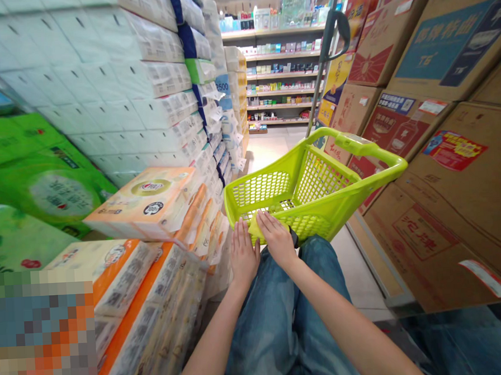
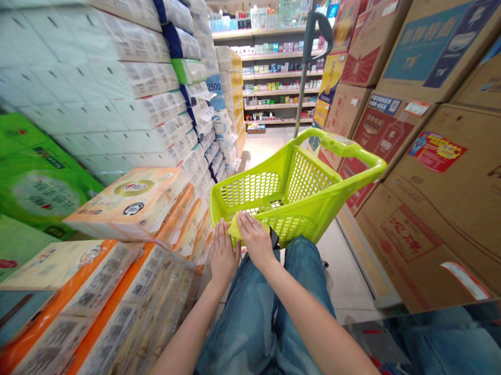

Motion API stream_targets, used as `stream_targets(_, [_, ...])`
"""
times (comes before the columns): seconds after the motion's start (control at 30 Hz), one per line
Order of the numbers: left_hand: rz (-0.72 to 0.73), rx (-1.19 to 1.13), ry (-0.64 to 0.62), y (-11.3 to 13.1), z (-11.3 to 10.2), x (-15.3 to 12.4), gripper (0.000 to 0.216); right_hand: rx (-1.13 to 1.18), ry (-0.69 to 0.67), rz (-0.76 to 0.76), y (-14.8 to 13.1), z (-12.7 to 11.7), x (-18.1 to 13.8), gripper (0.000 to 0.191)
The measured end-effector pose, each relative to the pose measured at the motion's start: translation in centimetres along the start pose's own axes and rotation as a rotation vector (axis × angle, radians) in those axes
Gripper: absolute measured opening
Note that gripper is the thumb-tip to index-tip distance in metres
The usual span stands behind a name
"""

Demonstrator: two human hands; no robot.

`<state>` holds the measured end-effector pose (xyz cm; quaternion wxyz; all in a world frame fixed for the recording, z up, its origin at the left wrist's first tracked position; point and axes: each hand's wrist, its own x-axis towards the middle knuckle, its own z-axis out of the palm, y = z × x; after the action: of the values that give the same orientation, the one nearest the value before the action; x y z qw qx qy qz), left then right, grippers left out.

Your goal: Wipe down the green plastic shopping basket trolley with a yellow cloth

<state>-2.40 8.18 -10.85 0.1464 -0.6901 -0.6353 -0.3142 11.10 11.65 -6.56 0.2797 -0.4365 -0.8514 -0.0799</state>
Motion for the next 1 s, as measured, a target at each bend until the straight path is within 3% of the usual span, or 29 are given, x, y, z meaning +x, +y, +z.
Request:
stream_targets(0.2, [-0.024,-0.003,-0.004,0.3,0.0,0.1,0.072,-0.081,0.068,0.130,6.5,-2.9,-2.3,0.077])
stream_targets(0.3, [-0.024,-0.015,-0.001,0.3,0.0,0.1,0.072,-0.097,0.097,0.209,7.8,-3.6,-2.9,0.080])
stream_targets(0.47, [-0.023,-0.008,-0.012,0.2,0.1,0.2,0.072,-0.059,0.101,0.292,4.6,-2.5,-1.8,0.078])
stream_targets(0.63, [-0.015,-0.013,-0.016,0.1,0.0,0.0,0.070,0.025,0.022,0.174,-1.2,0.3,0.5,0.067])
stream_targets(0.73, [0.000,-0.007,-0.037,-0.1,0.0,-0.2,0.068,0.030,-0.008,0.119,-3.1,1.2,1.2,0.060])
stream_targets(0.87, [0.003,-0.006,-0.022,-0.1,0.0,-0.1,0.068,0.008,-0.029,0.031,-1.9,0.6,0.9,0.060])
stream_targets(1.0, [-0.015,-0.004,0.001,0.1,0.0,0.1,0.069,-0.027,-0.019,0.057,2.3,-1.6,-0.4,0.068])
